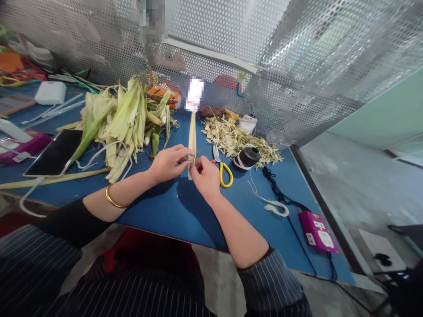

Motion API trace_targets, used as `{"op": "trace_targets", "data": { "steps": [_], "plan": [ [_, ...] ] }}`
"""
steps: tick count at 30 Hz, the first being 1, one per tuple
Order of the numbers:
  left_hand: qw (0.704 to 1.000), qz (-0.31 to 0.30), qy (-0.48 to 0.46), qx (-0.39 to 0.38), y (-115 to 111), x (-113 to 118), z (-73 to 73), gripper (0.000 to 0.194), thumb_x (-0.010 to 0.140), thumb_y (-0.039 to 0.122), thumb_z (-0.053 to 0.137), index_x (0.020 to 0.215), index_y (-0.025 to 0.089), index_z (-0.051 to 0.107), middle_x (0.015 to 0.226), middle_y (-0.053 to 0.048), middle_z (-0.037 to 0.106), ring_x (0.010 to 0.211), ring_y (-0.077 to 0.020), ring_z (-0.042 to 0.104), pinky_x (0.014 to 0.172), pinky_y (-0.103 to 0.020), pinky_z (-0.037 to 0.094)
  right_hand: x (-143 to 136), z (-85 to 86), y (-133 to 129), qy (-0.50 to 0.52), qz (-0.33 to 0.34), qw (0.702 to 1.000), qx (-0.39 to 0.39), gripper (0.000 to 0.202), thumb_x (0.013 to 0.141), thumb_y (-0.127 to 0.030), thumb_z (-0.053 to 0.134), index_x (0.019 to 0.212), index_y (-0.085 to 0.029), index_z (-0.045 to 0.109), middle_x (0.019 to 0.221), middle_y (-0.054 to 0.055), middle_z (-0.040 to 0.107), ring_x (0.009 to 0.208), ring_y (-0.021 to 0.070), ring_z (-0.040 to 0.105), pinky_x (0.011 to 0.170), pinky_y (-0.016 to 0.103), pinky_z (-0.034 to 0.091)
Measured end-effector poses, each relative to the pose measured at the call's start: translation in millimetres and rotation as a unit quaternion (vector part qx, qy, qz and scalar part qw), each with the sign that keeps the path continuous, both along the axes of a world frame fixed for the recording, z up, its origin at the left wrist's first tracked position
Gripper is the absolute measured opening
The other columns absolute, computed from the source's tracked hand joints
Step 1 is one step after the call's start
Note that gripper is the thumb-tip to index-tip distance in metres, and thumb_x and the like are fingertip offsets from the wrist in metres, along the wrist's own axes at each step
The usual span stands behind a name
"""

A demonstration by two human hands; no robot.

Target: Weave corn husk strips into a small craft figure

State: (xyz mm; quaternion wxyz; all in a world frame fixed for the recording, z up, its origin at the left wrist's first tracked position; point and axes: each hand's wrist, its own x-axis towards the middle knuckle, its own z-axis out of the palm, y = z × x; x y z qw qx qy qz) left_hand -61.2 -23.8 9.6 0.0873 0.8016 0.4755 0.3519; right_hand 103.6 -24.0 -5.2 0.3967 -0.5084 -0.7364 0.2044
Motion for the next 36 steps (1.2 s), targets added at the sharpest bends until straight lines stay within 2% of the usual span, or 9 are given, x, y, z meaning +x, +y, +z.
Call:
{"op": "trace_targets", "data": {
  "steps": [4, 12, 15, 18, 21, 23, 26, 31, 36],
  "plan": [
    [0.999, 0.01, 0.051, -0.013, 2, -1, -2.1, 0.013, 0.084, 0.022, 0.051, 0.09, 0.021, 0.062, 0.084, -0.003, 0.059, 0.071, -0.014, 0.053, 0.062, -0.026, 0.037, 2, -1.6, 1, -0.004, 0.01, 1.0, 0.011, 0.013, 0.082, -0.027, 0.054, 0.07, -0.022, 0.051, 0.058, -0.004, 0.055, 0.052, 0.012, 0.051, 0.054, 0.026, 0.038],
    [0.985, 0.015, -0.146, -0.092, 7, 6, -19.0, 0.006, 0.075, 0.018, 0.058, 0.081, 0.018, 0.059, 0.074, -0.001, 0.065, 0.066, -0.0123, 0.057, 0.063, -0.025, 0.043, 1, -4.1, 4, 0.077, 0.024, 0.996, -0.031, 0.017, 0.083, -0.033, 0.056, 0.071, -0.021, 0.054, 0.06, -0.003, 0.057, 0.054, 0.0125, 0.052, 0.053, 0.025, 0.041],
    [0.949, 0.016, -0.265, -0.171, 9, 9, -23.7, 0.014, 0.072, 0.017, 0.06, 0.086, 0.017, 0.056, 0.072, -0.001, 0.067, 0.064, -0.0127, 0.062, 0.062, -0.025, 0.047, -1, -6.2, 6, 0.129, 0.032, 0.989, -0.068, 0.016, 0.081, -0.034, 0.058, 0.072, -0.021, 0.055, 0.061, -0.003, 0.059, 0.055, 0.0129, 0.054, 0.054, 0.026, 0.044],
    [0.887, -0.002, -0.382, -0.26, 11, 11, -23.1, 0.026, 0.069, 0.013, 0.062, 0.093, 0.016, 0.052, 0.064, 0.001, 0.065, 0.055, -0.0126, 0.062, 0.057, -0.025, 0.05, -2, -7.6, 8, 0.204, 0.033, 0.971, -0.123, 0.016, 0.078, -0.035, 0.062, 0.072, -0.021, 0.057, 0.06, -0.003, 0.06, 0.053, 0.0129, 0.055, 0.053, 0.027, 0.047],
    [0.848, -0.006, -0.45, -0.279, 11, 12, -20.8, 0.029, 0.068, 0.011, 0.063, 0.094, 0.015, 0.051, 0.062, 0.003, 0.063, 0.054, -0.0118, 0.061, 0.056, -0.026, 0.052, -4, -5.9, 8, 0.25, 0.03, 0.949, -0.188, 0.02, 0.073, -0.038, 0.066, 0.075, -0.02, 0.057, 0.062, -0.002, 0.062, 0.053, 0.0127, 0.058, 0.051, 0.026, 0.048],
    [0.853, 0.008, -0.455, -0.255, 11, 11, -20.8, 0.027, 0.069, 0.012, 0.064, 0.093, 0.016, 0.051, 0.062, 0.003, 0.062, 0.054, -0.0117, 0.062, 0.057, -0.025, 0.052, -6, -4.1, 5, 0.25, 0.046, 0.934, -0.251, 0.024, 0.072, -0.039, 0.067, 0.08, -0.019, 0.057, 0.069, -0.001, 0.066, 0.056, 0.0132, 0.063, 0.051, 0.024, 0.049],
    [0.889, 0.041, -0.408, -0.205, 13, 9, -22.4, 0.02, 0.072, 0.016, 0.065, 0.088, 0.018, 0.052, 0.066, 0.001, 0.064, 0.057, -0.0123, 0.063, 0.058, -0.026, 0.051, -6, -2.7, 3, 0.242, 0.055, 0.924, -0.29, 0.021, 0.074, -0.036, 0.063, 0.082, -0.019, 0.056, 0.072, 0.0, 0.068, 0.053, 0.0125, 0.064, 0.05, 0.023, 0.048],
    [0.966, 0.114, -0.234, -0.005, 6, 5, -15.2, 0.015, 0.08, 0.026, 0.063, 0.093, 0.019, 0.058, 0.077, 0.0, 0.067, 0.065, -0.0115, 0.062, 0.065, -0.026, 0.049, 15, 2.4, 15, 0.116, -0.058, 0.989, -0.072, 0.021, 0.084, -0.036, 0.052, 0.071, -0.02, 0.054, 0.056, -0.004, 0.057, 0.048, 0.0114, 0.054, 0.054, 0.025, 0.043],
    [0.978, 0.088, -0.055, 0.18, -3, 5, -2.0, 0.022, 0.09, 0.027, 0.053, 0.107, 0.019, 0.064, 0.097, -0.006, 0.07, 0.091, -0.0177, 0.062, 0.084, -0.031, 0.047, 40, 16.7, 27, -0.014, -0.11, 0.994, 0.024, 0.025, 0.085, -0.037, 0.053, 0.067, -0.02, 0.055, 0.052, -0.003, 0.052, 0.053, 0.013, 0.049, 0.059, 0.026, 0.036]
  ]
}}
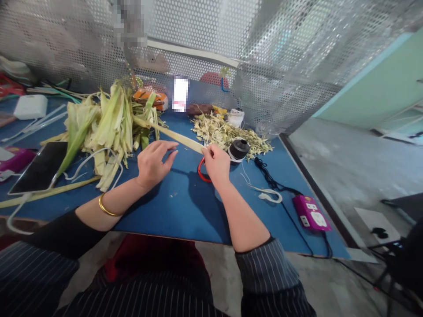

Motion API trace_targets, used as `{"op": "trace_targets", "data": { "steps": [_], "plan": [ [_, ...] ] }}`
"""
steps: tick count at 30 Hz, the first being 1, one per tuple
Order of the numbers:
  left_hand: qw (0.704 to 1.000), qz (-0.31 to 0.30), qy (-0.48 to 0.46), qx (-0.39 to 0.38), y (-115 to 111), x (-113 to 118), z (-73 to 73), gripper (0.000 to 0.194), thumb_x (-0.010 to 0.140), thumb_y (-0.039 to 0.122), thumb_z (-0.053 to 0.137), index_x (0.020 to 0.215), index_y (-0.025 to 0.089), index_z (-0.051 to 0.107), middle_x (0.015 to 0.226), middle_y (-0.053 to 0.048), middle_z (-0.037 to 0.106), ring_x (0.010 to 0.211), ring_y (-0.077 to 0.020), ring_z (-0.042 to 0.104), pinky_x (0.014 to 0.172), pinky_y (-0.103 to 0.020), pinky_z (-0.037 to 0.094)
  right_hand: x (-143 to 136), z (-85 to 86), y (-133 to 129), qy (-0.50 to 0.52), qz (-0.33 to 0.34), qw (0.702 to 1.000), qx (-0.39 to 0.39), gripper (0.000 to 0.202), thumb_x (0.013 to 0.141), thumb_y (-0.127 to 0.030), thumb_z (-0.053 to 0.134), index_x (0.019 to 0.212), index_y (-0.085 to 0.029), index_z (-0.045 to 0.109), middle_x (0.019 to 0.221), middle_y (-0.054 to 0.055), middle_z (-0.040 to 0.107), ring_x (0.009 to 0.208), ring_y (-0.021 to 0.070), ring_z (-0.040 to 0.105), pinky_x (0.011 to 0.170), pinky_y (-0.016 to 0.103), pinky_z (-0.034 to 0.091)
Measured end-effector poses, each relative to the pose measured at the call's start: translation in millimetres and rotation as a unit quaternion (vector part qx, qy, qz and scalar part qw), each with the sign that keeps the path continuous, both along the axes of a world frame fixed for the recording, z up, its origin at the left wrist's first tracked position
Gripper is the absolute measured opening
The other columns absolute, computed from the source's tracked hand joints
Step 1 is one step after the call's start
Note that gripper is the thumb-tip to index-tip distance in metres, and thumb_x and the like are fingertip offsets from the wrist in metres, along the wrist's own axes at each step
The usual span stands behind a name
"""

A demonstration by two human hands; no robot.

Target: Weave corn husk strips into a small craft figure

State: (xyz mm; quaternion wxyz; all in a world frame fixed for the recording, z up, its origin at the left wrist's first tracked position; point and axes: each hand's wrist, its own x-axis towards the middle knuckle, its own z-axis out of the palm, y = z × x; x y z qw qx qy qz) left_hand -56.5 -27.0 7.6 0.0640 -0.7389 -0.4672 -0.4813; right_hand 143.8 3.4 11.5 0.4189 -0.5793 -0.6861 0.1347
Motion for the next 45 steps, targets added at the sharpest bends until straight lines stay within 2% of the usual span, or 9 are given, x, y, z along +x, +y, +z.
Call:
{"op": "trace_targets", "data": {
  "steps": [4, 8, 16, 24, 28, 31, 35, 38, 45],
  "plan": [
    [0.996, -0.008, 0.091, 0.003, 5, 0, 0.5, 0.031, 0.092, 0.034, 0.051, 0.115, 0.02, 0.065, 0.112, -0.008, 0.068, 0.108, -0.0239, 0.057, 0.096, -0.038, 0.04, 5, 7.3, 0, -0.137, 0.109, 0.984, 0.017, 0.024, 0.088, -0.035, 0.051, 0.073, -0.019, 0.059, 0.065, 0.0, 0.058, 0.063, 0.0139, 0.05, 0.06, 0.025, 0.031],
    [0.98, -0.043, 0.133, -0.141, 10, 1, -4.0, 0.034, 0.095, 0.04, 0.042, 0.099, 0.022, 0.07, 0.093, -0.005, 0.073, 0.084, -0.0195, 0.064, 0.072, -0.03, 0.042, -1, 5.9, -3, -0.242, 0.17, 0.955, 0.035, 0.03, 0.096, -0.037, 0.039, 0.085, -0.019, 0.062, 0.082, 0.004, 0.065, 0.075, 0.0157, 0.055, 0.065, 0.025, 0.033],
    [0.966, 0.052, 0.091, -0.236, 16, -9, 1.2, 0.031, 0.091, 0.036, 0.045, 0.079, 0.021, 0.07, 0.072, -0.003, 0.069, 0.065, -0.0175, 0.058, 0.058, -0.028, 0.032, 10, 15.1, 0, -0.273, -0.069, 0.959, -0.028, 0.033, 0.092, -0.019, 0.034, 0.115, -0.014, 0.056, 0.104, 0.014, 0.068, 0.094, 0.0246, 0.063, 0.076, 0.031, 0.042],
    [0.962, 0.074, 0.008, -0.262, 25, -20, -1.9, 0.028, 0.085, 0.034, 0.052, 0.066, 0.021, 0.067, 0.061, -0.001, 0.066, 0.057, -0.0154, 0.054, 0.056, -0.027, 0.031, 12, 4.9, 1, -0.41, -0.019, 0.885, -0.218, 0.043, 0.072, -0.025, 0.062, 0.11, -0.006, 0.056, 0.104, 0.023, 0.063, 0.09, 0.0313, 0.065, 0.07, 0.035, 0.048],
    [0.965, 0.073, -0.007, -0.254, 27, -22, -2.3, 0.027, 0.085, 0.034, 0.052, 0.067, 0.021, 0.068, 0.063, -0.001, 0.067, 0.057, -0.0147, 0.054, 0.056, -0.027, 0.032, 18, 1.9, 13, -0.289, -0.05, 0.926, -0.237, 0.041, 0.07, -0.026, 0.064, 0.107, -0.01, 0.057, 0.087, 0.016, 0.066, 0.078, 0.0269, 0.066, 0.063, 0.033, 0.048],
    [0.966, 0.075, -0.021, -0.248, 30, -24, -2.5, 0.027, 0.086, 0.035, 0.052, 0.07, 0.02, 0.068, 0.065, -0.001, 0.068, 0.058, -0.0144, 0.054, 0.057, -0.026, 0.033, 17, 2.6, 17, 0.006, -0.026, 0.955, -0.296, 0.041, 0.071, -0.029, 0.062, 0.109, -0.016, 0.055, 0.066, 0.002, 0.06, 0.051, 0.0158, 0.057, 0.048, 0.027, 0.042],
    [0.963, 0.083, -0.033, -0.255, 32, -27, -2.2, 0.03, 0.087, 0.038, 0.051, 0.072, 0.02, 0.069, 0.064, -0.001, 0.068, 0.058, -0.0147, 0.054, 0.058, -0.027, 0.033, 7, 3.7, 10, 0.332, 0.134, 0.88, -0.312, 0.026, 0.067, -0.029, 0.063, 0.09, -0.018, 0.055, 0.061, -0.003, 0.058, 0.039, 0.008, 0.043, 0.038, 0.023, 0.034],
    [0.964, 0.085, -0.045, -0.25, 33, -29, -0.4, 0.03, 0.086, 0.038, 0.052, 0.07, 0.02, 0.069, 0.063, -0.001, 0.067, 0.059, -0.0147, 0.054, 0.058, -0.027, 0.033, 0, 4.1, 3, 0.365, 0.214, 0.847, -0.323, 0.023, 0.065, -0.028, 0.064, 0.083, -0.018, 0.054, 0.069, 0.0, 0.064, 0.038, 0.006, 0.039, 0.036, 0.023, 0.029],
    [0.961, 0.117, -0.089, -0.233, 39, -38, 4.6, 0.029, 0.086, 0.038, 0.052, 0.074, 0.019, 0.071, 0.066, -0.002, 0.068, 0.061, -0.0154, 0.054, 0.058, -0.027, 0.034, -3, 10.6, -7, 0.353, 0.243, 0.846, -0.317, 0.048, 0.065, -0.042, 0.072, 0.103, -0.022, 0.052, 0.074, -0.005, 0.056, 0.049, 0.0062, 0.046, 0.044, 0.021, 0.037]
  ]
}}
